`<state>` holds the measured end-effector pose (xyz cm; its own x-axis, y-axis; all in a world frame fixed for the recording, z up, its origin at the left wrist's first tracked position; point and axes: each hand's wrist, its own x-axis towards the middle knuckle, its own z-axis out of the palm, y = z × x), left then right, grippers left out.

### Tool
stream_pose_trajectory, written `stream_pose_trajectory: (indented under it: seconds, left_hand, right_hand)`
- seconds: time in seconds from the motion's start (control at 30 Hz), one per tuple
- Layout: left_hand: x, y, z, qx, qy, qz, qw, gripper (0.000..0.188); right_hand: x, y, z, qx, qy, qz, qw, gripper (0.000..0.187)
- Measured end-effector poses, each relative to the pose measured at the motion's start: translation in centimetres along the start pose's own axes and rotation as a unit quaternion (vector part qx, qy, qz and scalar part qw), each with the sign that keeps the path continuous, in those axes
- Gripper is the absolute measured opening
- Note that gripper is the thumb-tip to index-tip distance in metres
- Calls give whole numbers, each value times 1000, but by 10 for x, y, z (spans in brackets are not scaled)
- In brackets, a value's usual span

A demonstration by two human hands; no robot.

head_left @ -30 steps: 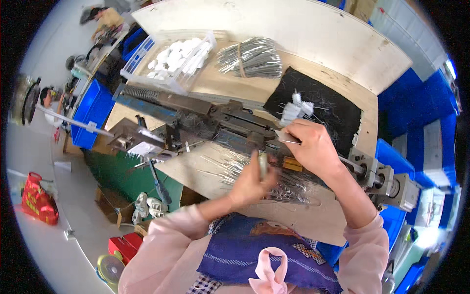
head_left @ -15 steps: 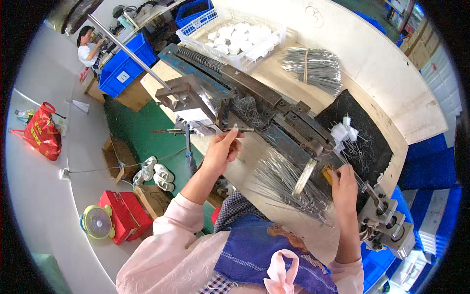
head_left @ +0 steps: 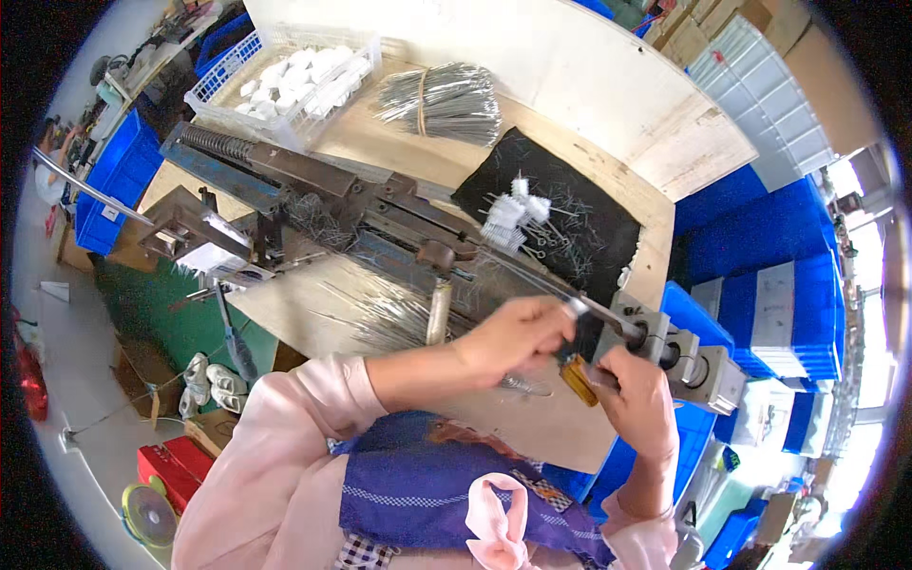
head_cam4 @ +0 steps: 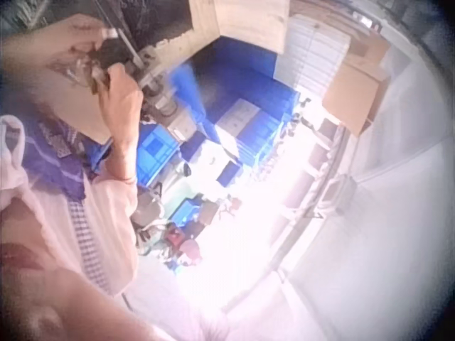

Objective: The person manufactures small wire brushes by placing bristle segments between wire stems in a twisting machine fixture, twisting the wires to secure the bristles, and removing the finished brushes.

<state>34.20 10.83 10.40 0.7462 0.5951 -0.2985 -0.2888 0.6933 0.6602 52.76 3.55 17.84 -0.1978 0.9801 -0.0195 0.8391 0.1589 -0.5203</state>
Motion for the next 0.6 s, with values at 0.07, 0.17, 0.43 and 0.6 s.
stream_pose_trajectory:
  seconds: [0.07, 0.17, 0.43, 0.6]
  left_hand:
    - [1, 1, -3, -31, 72, 33, 996, 26]
    - [-2, -6, -2, -3, 139, 131, 982, 26]
    - [-3, -6, 5, 27, 251, 217, 943, 24]
    - [-9, -7, 5, 21, 266, 192, 944, 26]
  right_hand:
    - [-19, 9, -8, -8, 0, 26, 1000, 14]
    - [-19, 9, -14, 21, 4, 72, 997, 17]
    - [110, -3, 28, -39, 112, -169, 979, 25]
    - [109, 0, 25, 142, -39, -141, 979, 20]
